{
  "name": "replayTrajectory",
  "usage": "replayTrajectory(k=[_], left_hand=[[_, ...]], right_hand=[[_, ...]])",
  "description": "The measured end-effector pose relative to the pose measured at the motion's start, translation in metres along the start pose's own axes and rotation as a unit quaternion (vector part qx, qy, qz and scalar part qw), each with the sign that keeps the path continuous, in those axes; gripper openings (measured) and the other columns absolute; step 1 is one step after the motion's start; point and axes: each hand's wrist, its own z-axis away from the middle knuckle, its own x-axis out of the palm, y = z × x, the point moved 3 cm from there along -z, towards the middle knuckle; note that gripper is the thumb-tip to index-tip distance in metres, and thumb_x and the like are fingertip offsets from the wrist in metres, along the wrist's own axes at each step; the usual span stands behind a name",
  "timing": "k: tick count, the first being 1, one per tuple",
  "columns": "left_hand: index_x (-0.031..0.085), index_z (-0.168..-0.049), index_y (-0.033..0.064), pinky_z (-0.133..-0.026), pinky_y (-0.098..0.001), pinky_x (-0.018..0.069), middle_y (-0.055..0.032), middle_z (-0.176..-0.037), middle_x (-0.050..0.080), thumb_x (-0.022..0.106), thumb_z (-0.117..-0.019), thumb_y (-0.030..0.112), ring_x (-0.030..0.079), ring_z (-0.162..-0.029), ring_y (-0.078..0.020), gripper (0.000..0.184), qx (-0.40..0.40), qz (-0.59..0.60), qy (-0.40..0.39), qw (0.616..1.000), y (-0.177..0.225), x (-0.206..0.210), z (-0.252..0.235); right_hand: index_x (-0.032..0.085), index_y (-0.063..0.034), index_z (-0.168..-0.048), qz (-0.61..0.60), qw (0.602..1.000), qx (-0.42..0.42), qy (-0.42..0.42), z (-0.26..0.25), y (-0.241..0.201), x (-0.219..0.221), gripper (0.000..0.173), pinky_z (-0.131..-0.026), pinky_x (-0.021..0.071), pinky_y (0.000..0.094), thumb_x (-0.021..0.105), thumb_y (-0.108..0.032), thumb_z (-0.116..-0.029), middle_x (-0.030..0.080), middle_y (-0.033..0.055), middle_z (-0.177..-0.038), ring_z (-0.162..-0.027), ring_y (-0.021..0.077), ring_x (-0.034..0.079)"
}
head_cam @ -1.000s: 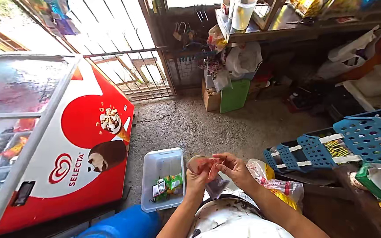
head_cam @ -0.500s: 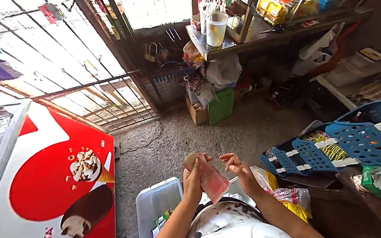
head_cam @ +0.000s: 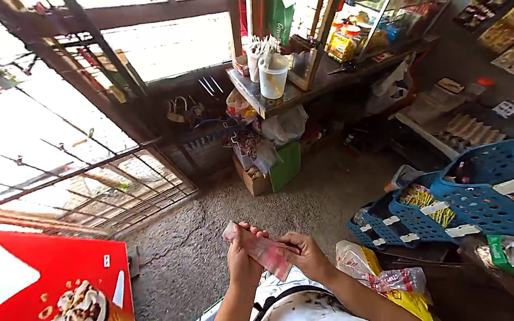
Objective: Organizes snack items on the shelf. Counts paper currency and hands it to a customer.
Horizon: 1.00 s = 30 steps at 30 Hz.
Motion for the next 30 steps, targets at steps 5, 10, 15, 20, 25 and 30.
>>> replayTrajectory(k=[5,10,15,20,25,30], left_hand=[[0.064,-0.088,0.0127,-0.064,-0.0247,0.0619,-0.0010,-0.078,0.072,0.009,-0.1122,0.036,0.073,-0.069,-0.0116,0.064,-0.049,0.034,-0.050,0.997,-0.016,0.039,-0.041],[0.062,-0.084,0.0136,-0.052,-0.0199,0.0531,0.0025,-0.063,0.062,0.010,-0.1099,0.033,0.062,-0.054,-0.0076,0.061,-0.161,0.140,-0.131,0.968,-0.060,0.071,-0.094],[0.061,-0.088,0.0139,-0.048,-0.0181,0.0504,0.0039,-0.060,0.060,0.006,-0.1088,0.049,0.059,-0.049,-0.0060,0.069,-0.192,0.095,-0.124,0.969,-0.127,0.135,-0.140],[0.068,-0.104,0.0188,-0.075,-0.0321,0.0623,0.0041,-0.071,0.068,0.028,-0.1061,0.058,0.070,-0.068,-0.0116,0.056,-0.150,-0.058,-0.175,0.971,-0.204,0.208,-0.164],[0.065,-0.100,0.0155,-0.048,-0.0182,0.0464,0.0078,-0.056,0.050,0.033,-0.1107,0.020,0.049,-0.045,-0.0031,0.033,-0.208,-0.089,-0.199,0.953,-0.253,0.243,-0.188],[0.062,-0.099,0.0150,-0.045,-0.0182,0.0432,0.0087,-0.054,0.047,0.037,-0.1086,0.018,0.046,-0.043,-0.0022,0.027,-0.294,-0.201,-0.227,0.906,-0.290,0.277,-0.209]], right_hand=[[0.047,0.0021,-0.149,-0.034,0.996,-0.037,-0.077,-0.015,-0.010,-0.013,0.044,-0.077,0.0596,0.0253,0.047,-0.006,-0.1059,0.063,0.0146,-0.136,-0.093,0.0070,0.070],[0.071,0.0018,-0.120,0.060,0.990,-0.113,-0.061,-0.037,0.000,-0.068,0.037,-0.068,0.0561,0.0260,0.043,0.008,-0.0968,0.066,0.0215,-0.101,-0.074,0.0146,0.064],[0.070,0.0077,-0.093,0.078,0.988,-0.132,-0.027,-0.065,0.008,-0.155,0.026,-0.065,0.0524,0.0237,0.044,0.004,-0.0977,0.066,0.0200,-0.091,-0.071,0.0130,0.061],[0.066,0.0043,-0.085,0.086,0.987,-0.122,0.067,-0.084,0.011,-0.248,0.027,-0.071,0.0532,0.0229,0.042,0.001,-0.0976,0.065,0.0143,-0.090,-0.076,0.0095,0.061],[0.069,0.0058,-0.114,0.038,0.989,-0.104,-0.101,-0.090,0.015,-0.324,0.024,-0.086,0.0552,0.0310,0.053,-0.004,-0.0995,0.069,0.0176,-0.106,-0.092,0.0150,0.066],[0.065,-0.0076,-0.135,0.014,0.998,-0.067,-0.012,-0.095,0.015,-0.417,0.038,-0.063,0.0575,0.0273,0.057,-0.026,-0.1026,0.070,0.0034,-0.084,-0.067,0.0070,0.065]])
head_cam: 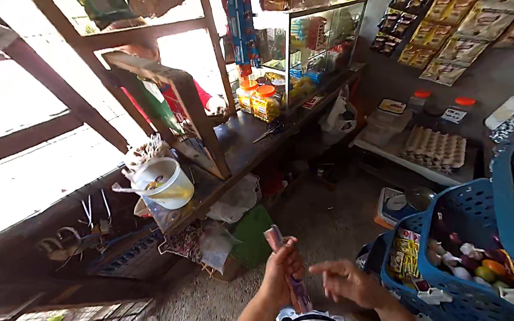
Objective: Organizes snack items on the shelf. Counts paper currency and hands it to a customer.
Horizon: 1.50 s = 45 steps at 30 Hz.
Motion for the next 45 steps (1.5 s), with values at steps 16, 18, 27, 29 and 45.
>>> replayTrajectory(k=[16,18,27,29,45], left_hand=[[0.063,-0.112,0.0138,-0.056,-0.0182,0.0501,0.0105,-0.072,0.063,0.058,-0.0959,0.006,0.055,-0.055,0.0000,0.018,-0.123,-0.208,-0.216,0.946,0.054,0.042,-0.168],[0.064,-0.105,0.0176,-0.051,-0.0147,0.0443,0.0131,-0.068,0.060,0.055,-0.0966,0.005,0.049,-0.051,0.0033,0.017,-0.114,-0.221,-0.217,0.944,0.068,0.047,-0.185],[0.064,-0.104,0.0132,-0.054,-0.0129,0.0402,0.0134,-0.076,0.061,0.058,-0.1007,0.012,0.047,-0.057,0.0066,0.007,-0.036,-0.350,-0.247,0.903,0.124,0.049,-0.240],[0.066,-0.110,0.0085,-0.053,-0.0114,0.0383,0.0122,-0.079,0.062,0.055,-0.1028,0.014,0.045,-0.057,0.0079,0.014,-0.016,-0.361,-0.255,0.897,0.133,0.049,-0.253],[0.052,-0.134,0.0036,-0.050,-0.0167,0.0413,0.0082,-0.081,0.057,0.052,-0.0989,0.017,0.046,-0.056,0.0022,0.038,0.237,-0.333,0.256,0.876,0.210,0.028,-0.310]], right_hand=[[0.059,-0.0039,-0.141,0.138,0.987,-0.084,0.015,-0.207,-0.030,-0.168,0.073,-0.115,0.0444,0.0421,0.034,-0.062,-0.1050,0.052,0.0135,-0.152,-0.140,0.0222,0.050],[0.052,-0.0027,-0.148,0.089,0.993,-0.052,-0.059,-0.219,-0.021,-0.176,0.077,-0.113,0.0460,0.0417,0.037,-0.064,-0.1034,0.054,0.0145,-0.149,-0.134,0.0209,0.055],[0.060,-0.0114,-0.138,-0.036,0.982,-0.116,-0.146,-0.287,0.022,-0.220,0.052,-0.102,0.0544,0.0278,0.076,-0.029,-0.0927,0.071,0.0027,-0.123,-0.114,0.0085,0.066],[0.070,-0.0088,-0.111,-0.037,0.975,-0.152,-0.159,-0.311,0.030,-0.228,0.022,-0.092,0.0557,0.0236,0.075,-0.023,-0.0945,0.072,0.0009,-0.103,-0.100,0.0058,0.067],[0.068,-0.0272,-0.112,-0.001,0.900,-0.432,0.065,-0.430,-0.079,-0.347,0.016,-0.082,0.0508,0.0174,0.056,-0.035,-0.1050,0.067,-0.0151,-0.101,-0.092,-0.0006,0.063]])
